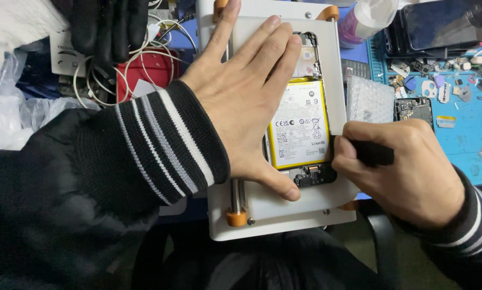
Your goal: The person places a disassembled smartphone into a white battery removal jig and uses a black plastic pry tool to lift the battery from the device. The person repeatedly works along the battery edges to loosen it from the chassis.
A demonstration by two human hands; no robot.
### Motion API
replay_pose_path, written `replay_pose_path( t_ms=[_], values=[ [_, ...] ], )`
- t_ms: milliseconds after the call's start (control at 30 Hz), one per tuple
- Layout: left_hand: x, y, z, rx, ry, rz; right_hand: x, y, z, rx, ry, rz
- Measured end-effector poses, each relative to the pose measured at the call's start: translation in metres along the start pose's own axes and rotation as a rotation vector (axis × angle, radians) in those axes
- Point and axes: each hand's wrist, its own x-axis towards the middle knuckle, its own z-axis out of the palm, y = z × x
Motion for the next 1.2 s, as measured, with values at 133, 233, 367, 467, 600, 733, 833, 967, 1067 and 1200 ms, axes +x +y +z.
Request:
replay_pose_path(
  t_ms=[133,233,367,467,600,733,833,967,1067,1200],
  values=[
    [0.000,0.001,-0.003,0.006,0.015,-0.007,0.001,-0.003,0.002,-0.056,0.015,-0.009],
    [0.000,0.001,-0.003,0.000,0.009,-0.003,0.003,-0.008,0.004,-0.043,0.051,-0.052],
    [0.000,0.001,-0.005,0.001,0.013,-0.007,0.005,-0.009,0.007,-0.035,0.091,-0.062],
    [0.001,0.002,-0.003,0.003,0.018,-0.003,0.005,-0.010,0.006,0.007,0.098,-0.076],
    [0.000,0.000,-0.001,0.040,0.000,-0.004,0.003,-0.008,-0.002,-0.076,0.048,-0.062],
    [-0.001,0.000,-0.002,-0.001,0.015,-0.002,-0.007,-0.006,-0.007,-0.119,0.068,-0.061],
    [0.000,0.000,0.000,0.019,-0.006,0.004,-0.007,-0.009,-0.007,-0.120,0.098,-0.089],
    [-0.002,0.000,-0.003,0.020,0.020,0.005,-0.006,-0.007,0.000,-0.088,0.094,-0.161],
    [-0.001,0.000,-0.002,0.021,0.023,0.003,-0.008,-0.010,0.002,-0.067,0.091,-0.131],
    [-0.001,0.000,-0.003,-0.014,0.023,0.004,-0.011,-0.012,0.000,-0.022,0.048,-0.055]
  ],
)
